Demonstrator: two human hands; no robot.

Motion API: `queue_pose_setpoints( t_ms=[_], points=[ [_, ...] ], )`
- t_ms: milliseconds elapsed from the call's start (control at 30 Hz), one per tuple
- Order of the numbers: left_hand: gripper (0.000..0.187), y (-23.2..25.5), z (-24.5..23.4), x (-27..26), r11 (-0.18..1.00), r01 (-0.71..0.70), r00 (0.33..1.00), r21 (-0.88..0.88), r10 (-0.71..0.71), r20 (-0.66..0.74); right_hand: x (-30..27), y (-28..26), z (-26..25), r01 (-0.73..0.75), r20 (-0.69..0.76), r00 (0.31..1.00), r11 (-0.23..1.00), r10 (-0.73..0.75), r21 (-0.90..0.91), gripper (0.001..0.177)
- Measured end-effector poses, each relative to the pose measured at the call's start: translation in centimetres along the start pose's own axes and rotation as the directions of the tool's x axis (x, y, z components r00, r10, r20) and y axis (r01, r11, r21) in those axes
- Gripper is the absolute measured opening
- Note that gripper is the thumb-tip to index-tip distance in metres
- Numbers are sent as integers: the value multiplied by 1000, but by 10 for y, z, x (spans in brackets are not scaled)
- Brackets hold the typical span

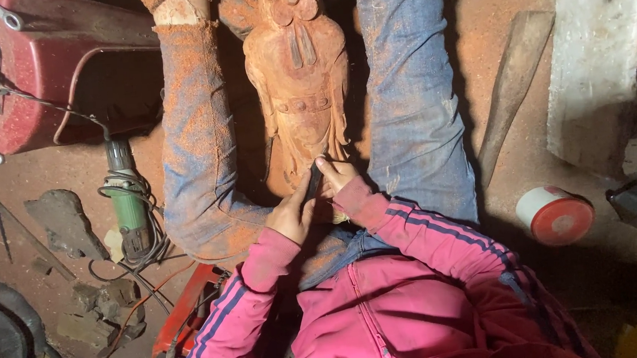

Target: Using a handheld electric rotary tool to carve intricate details and textures into a wooden statue while sitting on the floor.

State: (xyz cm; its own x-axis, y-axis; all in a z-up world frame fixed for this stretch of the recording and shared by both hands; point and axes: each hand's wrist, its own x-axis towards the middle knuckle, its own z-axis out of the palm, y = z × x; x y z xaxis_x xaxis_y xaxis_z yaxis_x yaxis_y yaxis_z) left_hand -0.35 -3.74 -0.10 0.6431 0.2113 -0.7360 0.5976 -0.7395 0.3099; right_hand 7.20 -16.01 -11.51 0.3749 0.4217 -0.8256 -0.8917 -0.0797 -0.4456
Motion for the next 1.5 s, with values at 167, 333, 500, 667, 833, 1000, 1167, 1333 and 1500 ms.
queue_pose_setpoints(
  t_ms=[167, 333, 500, 667, 833, 1000, 1167, 1333, 1500],
  points=[
    [63, -14, 0, 2, 999, -39, 999, 13, 38, 26, 13, 22, -10, -29, 45, 999, 999, 27, 36, 58],
    [63, -13, -13, 3, 998, -62, 998, -8, 63, 25, 7, 8, 0, -16, 47, 999, 999, 14, 42, 58],
    [63, -16, -12, 5, 998, -59, 997, 5, 59, 48, 0, 0, 3, -15, 66, 998, 998, 11, 53, 63],
    [63, -14, -13, 1, 999, -51, 997, 20, 50, 67, 7, 14, -5, -58, 98, 994, 998, 56, 22, 63],
    [62, -5, -16, -1, 1000, -23, 997, 13, 22, 70, 8, 8, -5, -42, 104, 994, 998, 38, 36, 60],
    [62, -2, -1, 4, 999, -11, 997, 48, 7, 78, 6, 11, -9, -48, 68, 997, 999, 47, 13, 62],
    [63, 16, -2, 7, 1000, 14, 998, -7, -14, 57, 26, 16, -16, 51, 18, 998, 997, -52, 55, 53],
    [63, 18, 3, 10, 999, 33, 997, -2, -33, 63, 23, 9, -15, 58, 9, 998, 997, -58, 53, 53],
    [62, 11, 10, 9, 998, 36, 997, -45, -33, 64, 9, -1, -11, 43, 13, 999, 999, -43, 18, 54]
  ],
)
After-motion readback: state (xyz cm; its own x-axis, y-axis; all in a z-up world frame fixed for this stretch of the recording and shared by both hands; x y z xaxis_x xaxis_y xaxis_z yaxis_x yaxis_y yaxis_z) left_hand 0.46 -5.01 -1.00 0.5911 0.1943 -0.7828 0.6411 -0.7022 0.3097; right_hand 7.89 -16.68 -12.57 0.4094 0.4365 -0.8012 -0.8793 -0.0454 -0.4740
